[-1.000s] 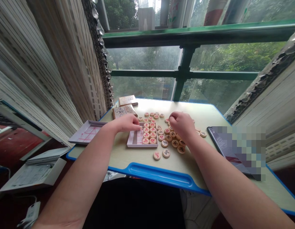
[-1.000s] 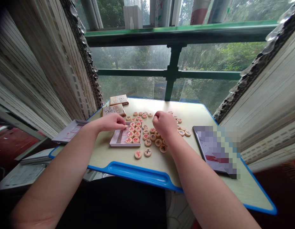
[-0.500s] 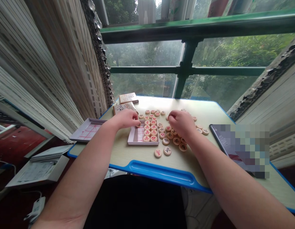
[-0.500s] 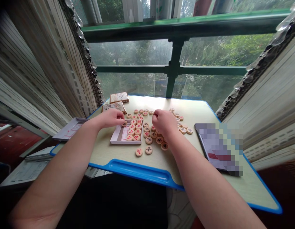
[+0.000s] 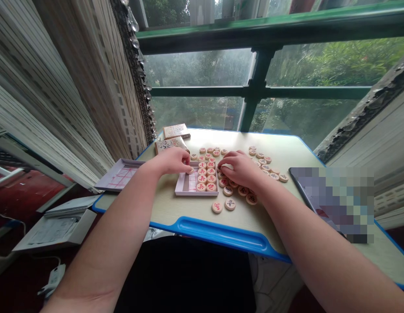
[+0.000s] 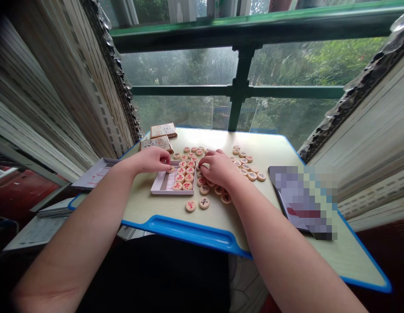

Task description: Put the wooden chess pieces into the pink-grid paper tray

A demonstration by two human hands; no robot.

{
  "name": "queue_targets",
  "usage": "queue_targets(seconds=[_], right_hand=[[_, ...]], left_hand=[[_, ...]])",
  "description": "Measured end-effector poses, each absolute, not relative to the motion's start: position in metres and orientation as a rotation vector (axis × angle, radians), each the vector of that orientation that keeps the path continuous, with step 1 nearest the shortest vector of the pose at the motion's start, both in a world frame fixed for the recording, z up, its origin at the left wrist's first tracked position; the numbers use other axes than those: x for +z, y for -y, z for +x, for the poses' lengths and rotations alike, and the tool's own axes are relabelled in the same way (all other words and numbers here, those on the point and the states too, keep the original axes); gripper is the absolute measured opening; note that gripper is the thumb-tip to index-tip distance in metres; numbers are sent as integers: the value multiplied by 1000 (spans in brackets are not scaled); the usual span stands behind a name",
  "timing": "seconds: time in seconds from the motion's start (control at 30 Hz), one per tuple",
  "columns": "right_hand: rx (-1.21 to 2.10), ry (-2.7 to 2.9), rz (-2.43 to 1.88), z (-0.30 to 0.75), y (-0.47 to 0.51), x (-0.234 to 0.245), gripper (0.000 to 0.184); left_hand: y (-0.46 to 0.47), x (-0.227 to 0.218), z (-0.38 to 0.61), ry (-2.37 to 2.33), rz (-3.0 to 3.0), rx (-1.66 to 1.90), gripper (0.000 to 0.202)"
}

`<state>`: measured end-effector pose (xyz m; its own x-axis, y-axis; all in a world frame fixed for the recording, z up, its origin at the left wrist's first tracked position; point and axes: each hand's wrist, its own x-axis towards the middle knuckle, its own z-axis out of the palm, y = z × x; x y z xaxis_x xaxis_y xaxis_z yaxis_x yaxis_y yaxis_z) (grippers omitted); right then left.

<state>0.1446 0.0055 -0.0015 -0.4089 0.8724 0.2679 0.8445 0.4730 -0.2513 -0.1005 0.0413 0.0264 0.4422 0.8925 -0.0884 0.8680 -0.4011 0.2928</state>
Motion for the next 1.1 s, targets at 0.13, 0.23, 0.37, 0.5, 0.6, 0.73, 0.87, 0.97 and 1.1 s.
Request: queue_targets(seconds=[0.13, 0.23, 0.37, 0.5, 0.6, 0.73, 0.87, 0.97, 1.1], right_hand=[[93, 2316, -1581, 143, -5, 2, 25], [63, 2296, -1632, 144, -4, 3, 25], [7, 2271, -1671, 145, -5, 2, 25], [14, 2258, -1691, 146, -4, 2, 26], [10, 2247, -1709, 146, -5, 2, 25], [-11, 2248, -1728, 146, -6, 0, 28], [-19, 2270, -1723, 146, -6, 0, 30], [-21, 2271, -1735, 146, -5, 2, 32], [-7, 2275, -1756, 145, -5, 3, 34]], left_hand=[[-37, 32, -100, -1414, 2403, 109, 28], [-33, 37, -99, -1349, 2387, 53, 29], [-33, 35, -98, -1367, 2372, 31, 30], [-37, 30, -100, -1404, 2363, 78, 32], [-38, 29, -101, -1410, 2368, 91, 34], [-36, 31, -102, -1413, 2376, 65, 34], [-35, 32, -102, -1400, 2395, 47, 37], [-35, 32, -101, -1393, 2397, 33, 36], [-35, 33, -101, -1395, 2389, 15, 36]])
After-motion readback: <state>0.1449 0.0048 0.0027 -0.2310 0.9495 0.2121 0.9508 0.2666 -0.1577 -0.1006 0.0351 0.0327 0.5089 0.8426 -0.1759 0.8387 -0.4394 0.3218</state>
